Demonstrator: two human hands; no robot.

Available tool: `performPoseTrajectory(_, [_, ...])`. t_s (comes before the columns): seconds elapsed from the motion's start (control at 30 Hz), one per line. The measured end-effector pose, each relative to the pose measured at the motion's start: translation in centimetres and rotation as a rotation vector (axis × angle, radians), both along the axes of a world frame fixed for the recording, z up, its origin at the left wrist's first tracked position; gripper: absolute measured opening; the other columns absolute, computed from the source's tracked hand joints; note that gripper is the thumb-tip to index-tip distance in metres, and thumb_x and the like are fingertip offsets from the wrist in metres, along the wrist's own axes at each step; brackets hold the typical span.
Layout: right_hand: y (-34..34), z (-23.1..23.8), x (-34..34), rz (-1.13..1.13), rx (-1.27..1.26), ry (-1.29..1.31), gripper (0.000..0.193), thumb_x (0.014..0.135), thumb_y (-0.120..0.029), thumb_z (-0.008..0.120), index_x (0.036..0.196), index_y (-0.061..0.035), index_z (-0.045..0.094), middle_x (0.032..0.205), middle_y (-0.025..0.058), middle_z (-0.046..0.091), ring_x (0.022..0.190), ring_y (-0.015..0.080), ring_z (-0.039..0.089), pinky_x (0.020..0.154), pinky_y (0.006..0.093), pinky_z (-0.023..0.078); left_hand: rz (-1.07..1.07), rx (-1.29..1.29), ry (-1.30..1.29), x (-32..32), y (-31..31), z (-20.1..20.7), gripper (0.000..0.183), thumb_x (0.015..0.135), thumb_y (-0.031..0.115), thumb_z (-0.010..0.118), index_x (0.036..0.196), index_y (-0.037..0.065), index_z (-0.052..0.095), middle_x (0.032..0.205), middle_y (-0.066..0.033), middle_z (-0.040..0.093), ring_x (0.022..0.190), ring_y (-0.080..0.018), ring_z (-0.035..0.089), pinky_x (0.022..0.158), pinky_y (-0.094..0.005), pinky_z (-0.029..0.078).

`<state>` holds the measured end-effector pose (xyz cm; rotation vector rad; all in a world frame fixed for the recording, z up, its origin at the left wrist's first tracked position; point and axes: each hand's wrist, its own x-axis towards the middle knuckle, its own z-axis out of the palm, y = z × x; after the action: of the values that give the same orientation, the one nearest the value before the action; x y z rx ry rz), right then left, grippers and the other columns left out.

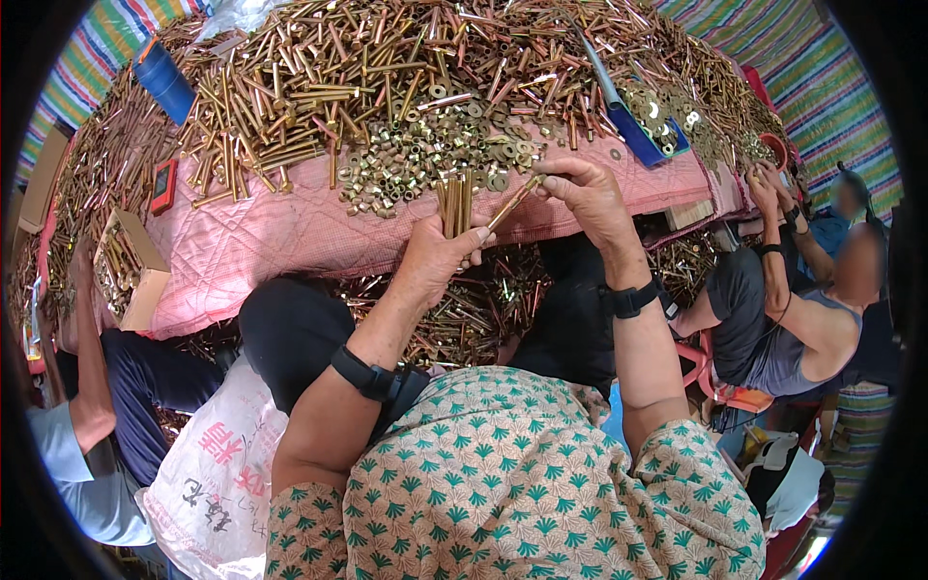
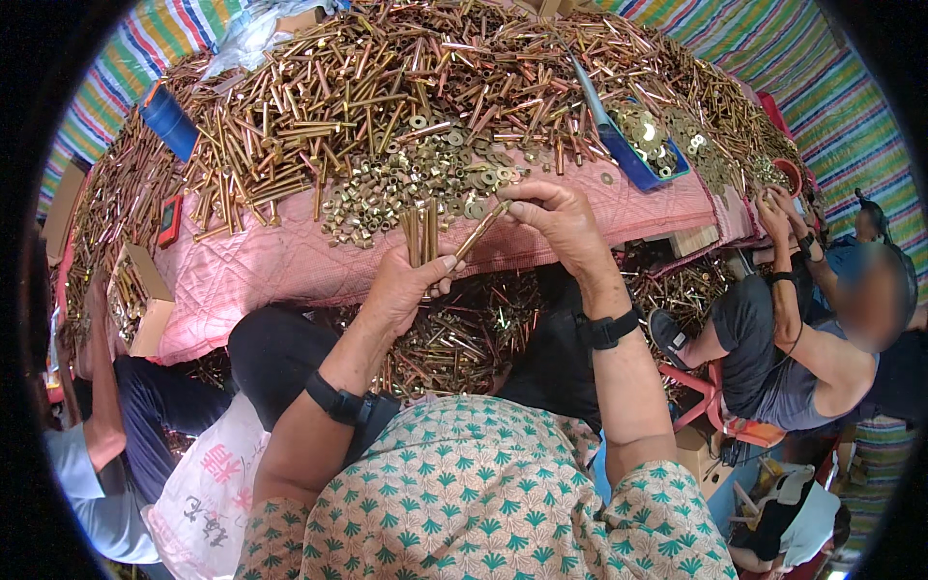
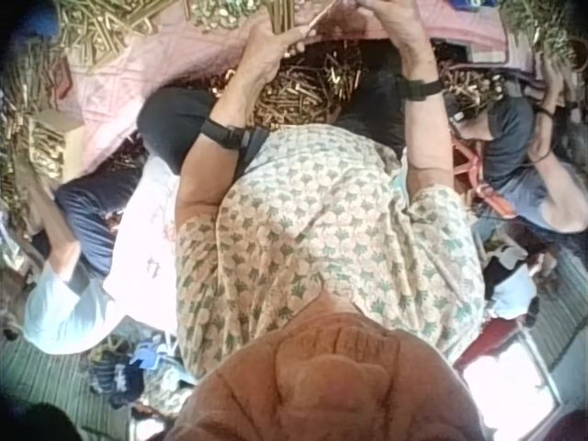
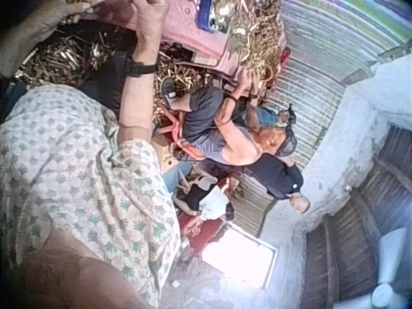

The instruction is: Assembling brass metal pins with washers and sorting them into groups on a table.

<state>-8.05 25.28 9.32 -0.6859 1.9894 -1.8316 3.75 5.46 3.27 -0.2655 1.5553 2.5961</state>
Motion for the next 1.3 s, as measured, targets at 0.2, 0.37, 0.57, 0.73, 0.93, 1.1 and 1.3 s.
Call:
performPoseTrajectory(0.2, [-0.7,0.6,0.7,-0.014,-0.024,0.062,0.017,0.083,0.000,0.063,0.100,-0.0002,0.068,0.092,0.0027,0.065,0.083,0.0097,0.059,0.075,0.0230,0.047,-0.003,-0.018,0.003,0.0,-0.1,0.2,0.015,0.084,0.009,0.065,0.098,0.003,0.062,0.082,-0.0058,0.067,0.059,-0.0079,0.056,0.053,-0.0206,0.042])
performPoseTrajectory(0.37, [-0.3,0.9,0.7,0.024,0.030,0.060,0.017,0.082,-0.001,0.064,0.099,-0.0009,0.068,0.094,0.0023,0.065,0.085,0.0102,0.059,0.078,0.0240,0.046,-0.026,-0.018,0.017,0.2,-0.2,0.2,0.019,0.085,0.008,0.064,0.101,0.000,0.060,0.082,-0.0090,0.067,0.060,-0.0088,0.057,0.054,-0.0201,0.043])
performPoseTrajectory(0.57, [-0.4,1.0,0.6,0.072,0.009,0.059,0.014,0.084,-0.006,0.066,0.097,-0.0021,0.067,0.088,0.0005,0.063,0.080,0.0077,0.057,0.072,0.0224,0.046,-0.037,-0.068,0.053,0.4,-0.4,0.1,0.020,0.084,0.009,0.065,0.102,0.000,0.062,0.083,-0.0065,0.066,0.058,-0.0069,0.054,0.050,-0.0188,0.039])
performPoseTrajectory(0.73, [-0.4,0.3,0.0,0.142,-0.074,-0.050,0.012,0.085,-0.012,0.067,0.092,-0.0029,0.063,0.077,-0.0016,0.059,0.067,0.0061,0.054,0.061,0.0210,0.044,-0.031,-0.060,0.090,0.4,-0.5,0.2,0.020,0.084,0.008,0.065,0.102,0.000,0.062,0.082,-0.0064,0.065,0.058,-0.0067,0.053,0.050,-0.0186,0.039])
performPoseTrajectory(0.93, [-1.2,0.4,0.7,0.077,-0.075,-0.140,0.014,0.085,-0.015,0.068,0.084,-0.0047,0.058,0.072,-0.0036,0.056,0.061,0.0050,0.050,0.055,0.0197,0.041,-0.028,-0.058,0.071,0.3,-0.4,0.0,0.020,0.083,0.007,0.065,0.102,0.000,0.061,0.081,-0.0062,0.065,0.058,-0.0068,0.053,0.050,-0.0189,0.040])
performPoseTrajectory(1.1, [-2.1,-0.4,0.7,-0.091,0.018,-0.058,0.009,0.087,-0.012,0.064,0.084,-0.0059,0.058,0.073,-0.0055,0.055,0.061,0.0022,0.047,0.054,0.0165,0.036,-0.033,-0.073,0.068,0.3,-0.5,-0.2,0.019,0.085,0.009,0.064,0.101,0.000,0.062,0.082,-0.0072,0.066,0.060,-0.0074,0.056,0.053,-0.0194,0.043])
performPoseTrajectory(1.3, [-0.5,-0.3,0.8,0.032,-0.039,-0.156,0.009,0.088,-0.013,0.063,0.091,-0.0049,0.060,0.074,-0.0053,0.056,0.063,0.0016,0.047,0.053,0.0170,0.036,-0.055,-0.062,0.051,0.3,-0.4,0.1,0.019,0.084,0.008,0.065,0.101,-0.001,0.061,0.083,-0.0080,0.066,0.060,-0.0084,0.056,0.053,-0.0201,0.043])
